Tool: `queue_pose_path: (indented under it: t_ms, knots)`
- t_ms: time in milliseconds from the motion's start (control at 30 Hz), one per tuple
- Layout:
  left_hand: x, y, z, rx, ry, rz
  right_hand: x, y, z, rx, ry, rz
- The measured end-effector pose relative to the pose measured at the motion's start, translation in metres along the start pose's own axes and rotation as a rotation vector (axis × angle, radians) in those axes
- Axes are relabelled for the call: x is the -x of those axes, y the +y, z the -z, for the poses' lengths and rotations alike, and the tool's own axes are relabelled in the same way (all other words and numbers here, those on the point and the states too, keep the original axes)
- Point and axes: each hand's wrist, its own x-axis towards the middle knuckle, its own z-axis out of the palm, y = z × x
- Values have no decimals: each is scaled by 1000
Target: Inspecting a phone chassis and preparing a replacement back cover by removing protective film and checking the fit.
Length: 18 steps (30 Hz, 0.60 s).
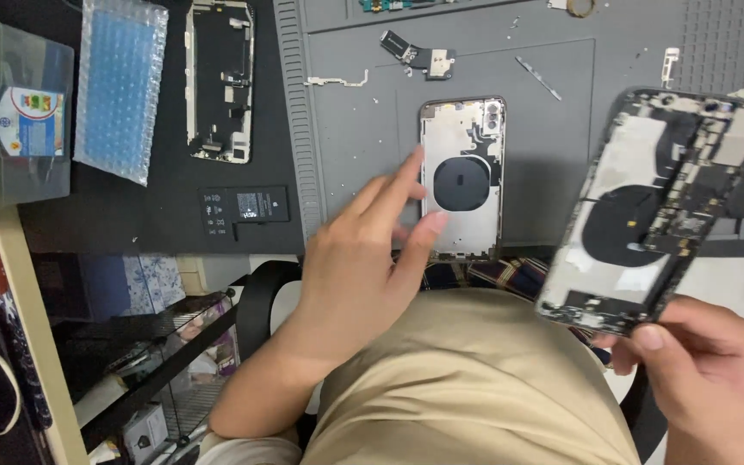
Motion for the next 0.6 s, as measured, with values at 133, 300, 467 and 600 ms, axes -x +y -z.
queue_pose_path:
  t_ms: [133, 300, 467, 600]
  knots:
    - [2, 12, -5, 758, -225, -173, -8, -19, -23, 32, -151, 80]
    - [13, -12, -80, 1582, -548, 14, -19, -45, -49, -21, -355, 130]
    - [5, 8, -69, 1619, -420, 469, -13, -34, -54, -83, -376, 98]
    - [15, -5, -87, 2136, -668, 252, -10, -30, -55, -130, -352, 115]
